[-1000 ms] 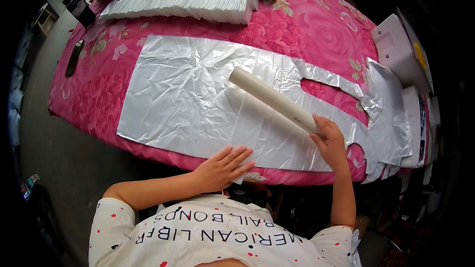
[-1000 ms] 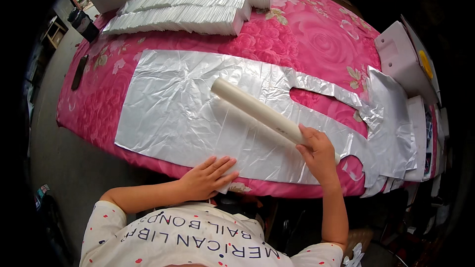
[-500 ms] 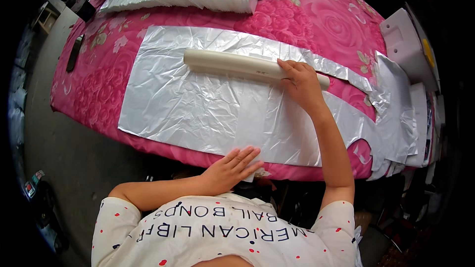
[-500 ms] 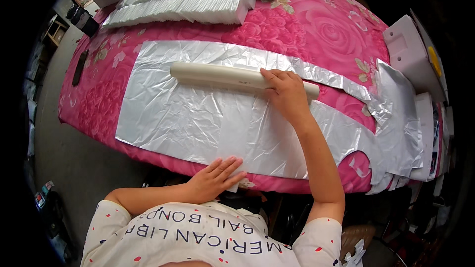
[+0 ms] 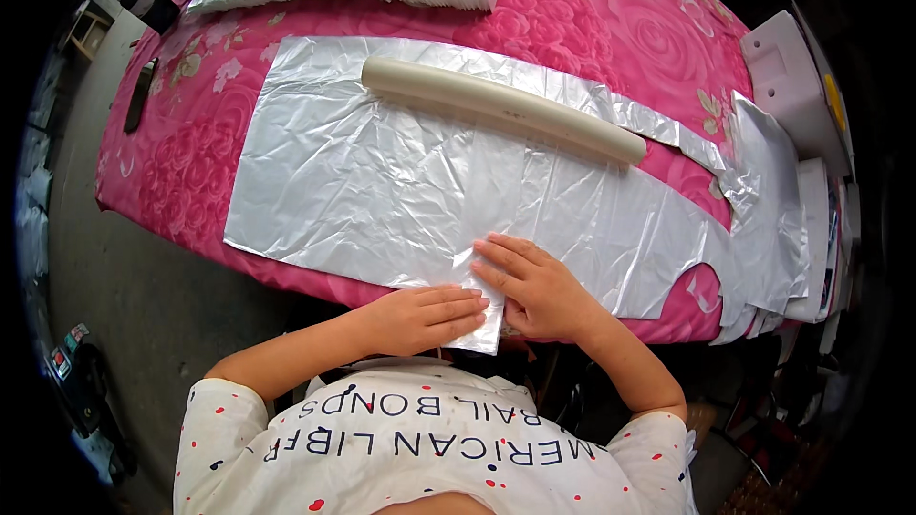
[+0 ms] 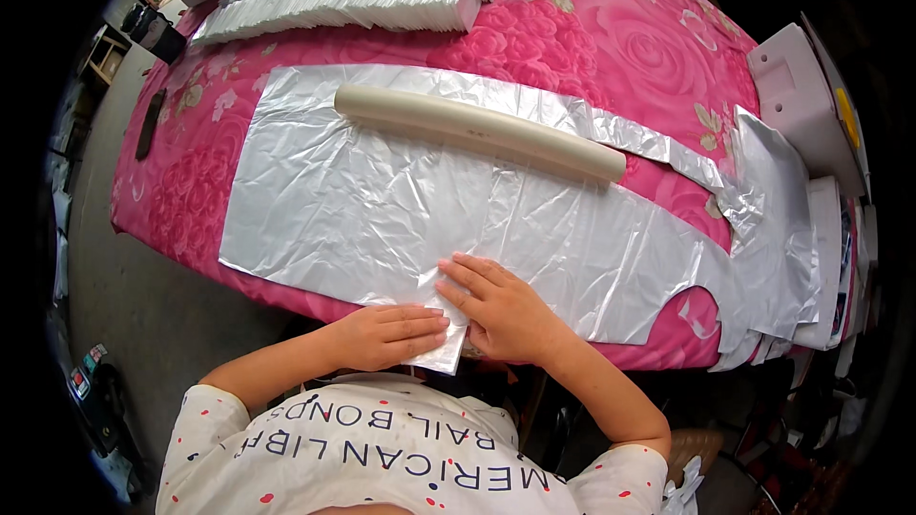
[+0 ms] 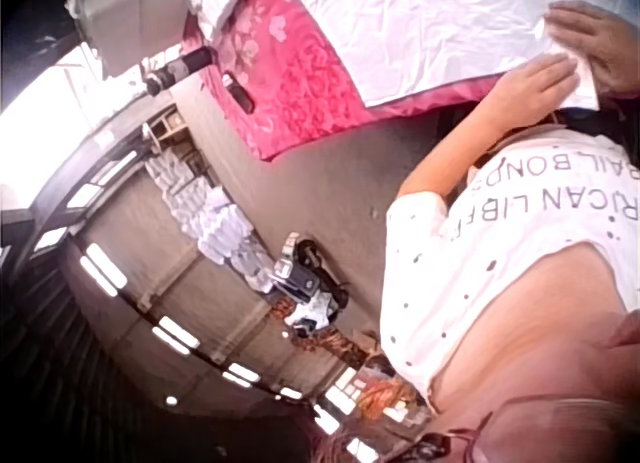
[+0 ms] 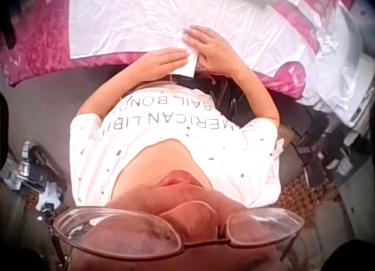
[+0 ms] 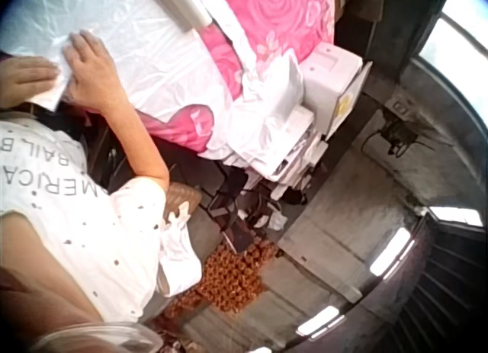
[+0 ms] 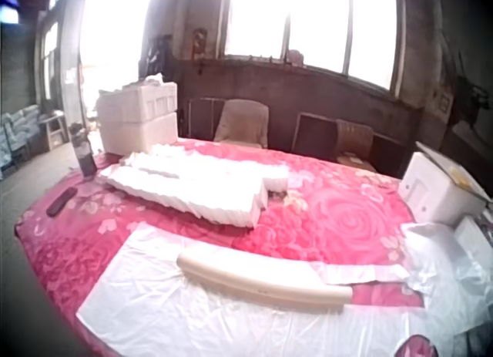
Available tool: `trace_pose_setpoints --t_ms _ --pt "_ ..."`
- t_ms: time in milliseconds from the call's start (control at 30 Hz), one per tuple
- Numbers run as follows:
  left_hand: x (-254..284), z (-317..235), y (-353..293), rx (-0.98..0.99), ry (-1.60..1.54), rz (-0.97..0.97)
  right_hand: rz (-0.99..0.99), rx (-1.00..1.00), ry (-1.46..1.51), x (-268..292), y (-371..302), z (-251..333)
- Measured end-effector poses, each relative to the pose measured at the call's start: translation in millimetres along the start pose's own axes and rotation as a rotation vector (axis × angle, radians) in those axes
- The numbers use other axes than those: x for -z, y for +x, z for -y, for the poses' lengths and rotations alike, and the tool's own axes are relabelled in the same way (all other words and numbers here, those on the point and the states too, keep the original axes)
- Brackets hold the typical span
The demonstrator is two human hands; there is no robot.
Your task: The person wraps small white rectangular items in clear plastic film. They unroll the film, place an item on it, fold the film around the item, and set the wrapped unit aside. The person repeats this process for multiple items on a pink floral tablecloth.
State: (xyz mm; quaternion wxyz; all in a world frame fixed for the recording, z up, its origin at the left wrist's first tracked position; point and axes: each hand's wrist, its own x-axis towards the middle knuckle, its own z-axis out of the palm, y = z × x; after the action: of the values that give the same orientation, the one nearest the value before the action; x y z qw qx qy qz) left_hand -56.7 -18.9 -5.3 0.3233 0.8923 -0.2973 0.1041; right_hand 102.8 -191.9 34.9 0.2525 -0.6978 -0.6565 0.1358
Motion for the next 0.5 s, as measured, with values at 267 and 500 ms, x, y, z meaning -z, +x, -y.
trace_pose_setpoints --t_ms 267,500 --pt "23 15 22 0.297 0.139 0.038 -0.241 -0.005 -0.203 -22 -8 -11" --pt "31 25 36 0.512 -0.137 -0.128 -0.273 -0.425 0.233 -4 8 -16"
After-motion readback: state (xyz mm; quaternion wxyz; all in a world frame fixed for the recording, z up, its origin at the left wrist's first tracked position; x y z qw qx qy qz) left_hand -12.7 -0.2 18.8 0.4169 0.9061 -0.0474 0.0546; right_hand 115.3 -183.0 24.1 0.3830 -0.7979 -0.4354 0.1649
